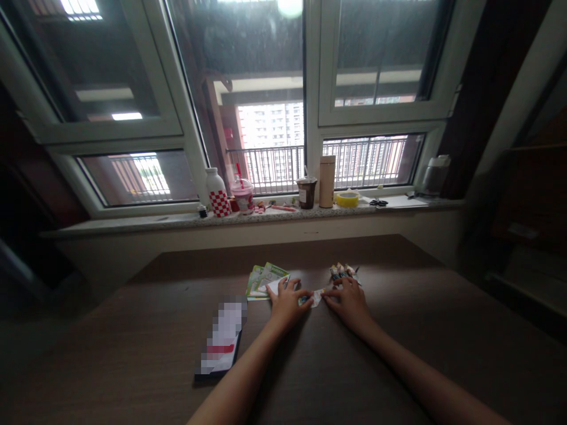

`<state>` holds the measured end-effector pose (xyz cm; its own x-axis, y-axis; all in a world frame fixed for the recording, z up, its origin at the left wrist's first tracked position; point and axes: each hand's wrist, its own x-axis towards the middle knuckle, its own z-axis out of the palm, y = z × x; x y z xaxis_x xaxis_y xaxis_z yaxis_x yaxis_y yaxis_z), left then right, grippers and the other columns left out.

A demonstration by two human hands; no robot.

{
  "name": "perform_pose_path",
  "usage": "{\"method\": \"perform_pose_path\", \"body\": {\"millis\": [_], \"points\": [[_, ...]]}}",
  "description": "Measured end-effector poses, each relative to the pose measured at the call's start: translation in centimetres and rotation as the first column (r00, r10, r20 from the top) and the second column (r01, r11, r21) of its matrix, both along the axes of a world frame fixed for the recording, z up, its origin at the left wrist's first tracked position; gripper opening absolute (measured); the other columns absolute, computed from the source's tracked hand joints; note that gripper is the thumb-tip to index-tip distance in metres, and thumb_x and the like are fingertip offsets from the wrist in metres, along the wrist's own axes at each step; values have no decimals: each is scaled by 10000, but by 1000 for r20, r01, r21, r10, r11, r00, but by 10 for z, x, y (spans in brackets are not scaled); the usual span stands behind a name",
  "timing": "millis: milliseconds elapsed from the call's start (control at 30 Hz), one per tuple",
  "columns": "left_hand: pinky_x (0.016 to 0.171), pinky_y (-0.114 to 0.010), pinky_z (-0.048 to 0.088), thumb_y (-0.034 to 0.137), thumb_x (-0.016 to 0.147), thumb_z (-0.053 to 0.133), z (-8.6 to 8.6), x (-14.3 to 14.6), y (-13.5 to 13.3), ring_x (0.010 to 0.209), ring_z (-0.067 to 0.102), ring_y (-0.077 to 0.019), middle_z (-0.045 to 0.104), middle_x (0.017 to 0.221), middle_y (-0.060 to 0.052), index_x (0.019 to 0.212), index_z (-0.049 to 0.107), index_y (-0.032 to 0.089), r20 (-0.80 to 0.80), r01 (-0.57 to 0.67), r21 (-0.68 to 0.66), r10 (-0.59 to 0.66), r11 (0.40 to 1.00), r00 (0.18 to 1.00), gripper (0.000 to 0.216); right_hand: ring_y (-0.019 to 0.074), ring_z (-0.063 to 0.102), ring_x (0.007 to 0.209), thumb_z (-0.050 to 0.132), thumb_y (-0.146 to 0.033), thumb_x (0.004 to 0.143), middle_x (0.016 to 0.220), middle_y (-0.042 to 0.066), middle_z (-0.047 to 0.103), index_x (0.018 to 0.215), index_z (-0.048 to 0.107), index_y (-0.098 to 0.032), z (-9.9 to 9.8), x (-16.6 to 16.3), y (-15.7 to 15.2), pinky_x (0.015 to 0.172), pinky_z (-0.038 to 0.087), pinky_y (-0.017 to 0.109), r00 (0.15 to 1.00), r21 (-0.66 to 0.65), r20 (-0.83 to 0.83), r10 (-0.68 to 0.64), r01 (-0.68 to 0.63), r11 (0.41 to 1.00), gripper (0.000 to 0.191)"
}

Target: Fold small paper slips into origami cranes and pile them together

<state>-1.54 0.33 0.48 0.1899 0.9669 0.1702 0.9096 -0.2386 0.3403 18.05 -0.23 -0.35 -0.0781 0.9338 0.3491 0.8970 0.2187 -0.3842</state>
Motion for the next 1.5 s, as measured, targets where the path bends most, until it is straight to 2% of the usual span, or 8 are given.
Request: {"method": "perform_pose_path", "body": {"millis": [400,567,800,1067,1267,1500], "points": [[1048,-790,-26,523,854,584,0,0,-1,1403,271,-356,508,1420,42,1051,699,482,6,4,3,-4,1000,1000,232,310,411,1236,566,-397,912,1127,104,584,1018,758,-378,-4,0,6,956,406,421,987,71,107,-117,109,991,221],[1053,-785,-24,524,854,585,-1,-1,-1,1401,274,-351,510,1422,41,1047,700,483,17,13,10,-13,1000,1000,229,300,425,1208,594,-380,893,1124,91,578,1005,759,-385,-8,3,9,954,409,411,993,75,84,-84,78,994,199],[1057,-776,-68,552,848,587,1,0,-4,1408,259,-347,502,1431,45,1040,705,494,9,63,17,-64,998,998,232,284,425,1202,632,-362,863,1146,81,582,912,777,-329,-10,5,11,990,382,408,999,91,35,-32,29,995,156],[1051,-793,-57,559,849,578,-1,-1,-2,1405,263,-361,503,1425,56,1035,706,498,2,70,21,-70,997,998,234,281,463,1157,650,-365,846,1085,88,608,810,762,-260,-9,3,10,954,392,394,998,122,44,-54,48,991,158],[1054,-780,-71,548,832,614,-3,-1,-1,1409,258,-355,504,1432,45,1041,706,492,-1,60,21,-60,998,998,235,277,489,1119,673,-379,815,1058,82,611,834,742,-258,-5,1,6,943,391,408,995,109,61,-73,66,992,141],[1048,-789,-62,567,833,597,-3,-1,-1,1411,254,-370,496,1434,40,1046,703,496,-12,58,16,-58,998,998,248,280,483,1145,696,-433,766,1118,78,595,848,730,-259,-1,-1,2,945,389,411,997,64,20,-73,71,995,195]]}}
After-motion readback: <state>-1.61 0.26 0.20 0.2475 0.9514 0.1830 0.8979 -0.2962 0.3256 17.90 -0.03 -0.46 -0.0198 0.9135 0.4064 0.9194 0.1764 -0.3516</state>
